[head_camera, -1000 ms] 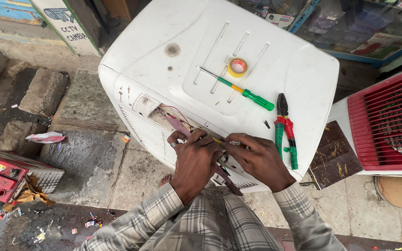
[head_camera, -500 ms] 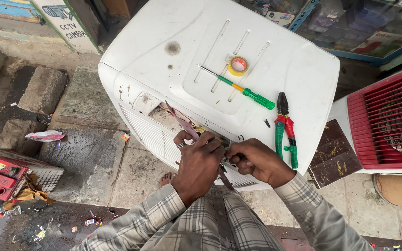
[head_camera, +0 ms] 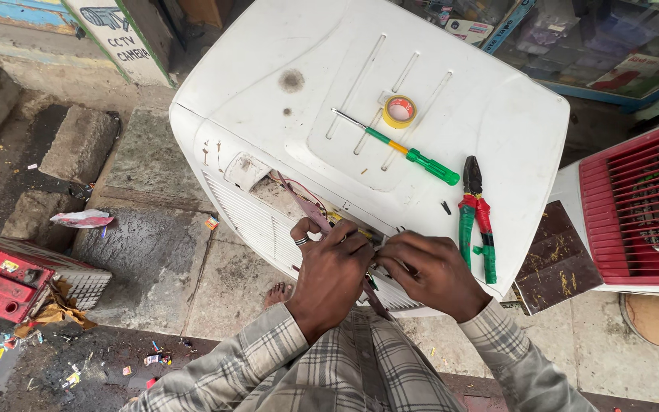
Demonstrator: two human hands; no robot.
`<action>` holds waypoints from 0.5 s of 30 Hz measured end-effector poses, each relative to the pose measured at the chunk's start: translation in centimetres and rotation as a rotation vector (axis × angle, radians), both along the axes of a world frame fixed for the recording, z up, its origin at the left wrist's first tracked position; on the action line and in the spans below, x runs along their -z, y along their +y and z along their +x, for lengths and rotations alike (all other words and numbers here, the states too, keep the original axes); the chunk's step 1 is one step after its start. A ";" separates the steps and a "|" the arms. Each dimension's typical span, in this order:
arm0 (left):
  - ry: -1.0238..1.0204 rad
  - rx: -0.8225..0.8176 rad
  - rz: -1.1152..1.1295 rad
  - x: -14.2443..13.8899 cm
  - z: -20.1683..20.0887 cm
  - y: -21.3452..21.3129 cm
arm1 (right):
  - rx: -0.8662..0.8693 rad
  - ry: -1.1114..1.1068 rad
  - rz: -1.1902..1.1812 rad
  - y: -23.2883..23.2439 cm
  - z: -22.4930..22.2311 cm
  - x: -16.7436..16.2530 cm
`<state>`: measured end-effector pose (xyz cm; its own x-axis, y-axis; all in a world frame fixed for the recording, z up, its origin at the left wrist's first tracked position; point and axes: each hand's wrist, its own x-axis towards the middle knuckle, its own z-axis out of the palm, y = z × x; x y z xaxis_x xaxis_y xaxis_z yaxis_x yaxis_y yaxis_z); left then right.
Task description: The person repairs the wiring inside a red control panel mounted on a white appliance body set on the ground. They twist and connect wires by hand, then use a screwdriver and pliers to loosen, cut, and reattach wire connections, working on the sockets and terminals in the panel.
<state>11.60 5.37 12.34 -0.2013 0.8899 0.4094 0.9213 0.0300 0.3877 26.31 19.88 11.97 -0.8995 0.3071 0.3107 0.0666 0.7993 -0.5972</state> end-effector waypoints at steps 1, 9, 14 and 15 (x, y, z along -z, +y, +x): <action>-0.001 0.003 -0.005 0.1 -0.1 -0.1 | 0.078 -0.077 -0.172 0.2 -0.1 0.7; 0.006 0.035 0.049 0.3 -0.3 0.0 | 0.272 -0.414 -0.942 1.7 -1.1 2.9; -0.057 0.040 -0.001 0.1 -0.4 -0.2 | 0.250 -0.013 -0.116 -0.4 0.7 0.1; -0.044 0.028 0.017 0.1 -0.5 -0.2 | 0.175 0.023 -0.019 -0.6 0.9 -0.5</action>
<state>11.14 5.20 12.19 -0.1944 0.8885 0.4156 0.9035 -0.0027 0.4285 27.23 19.32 12.42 -0.8248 0.4642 0.3229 0.1897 0.7651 -0.6154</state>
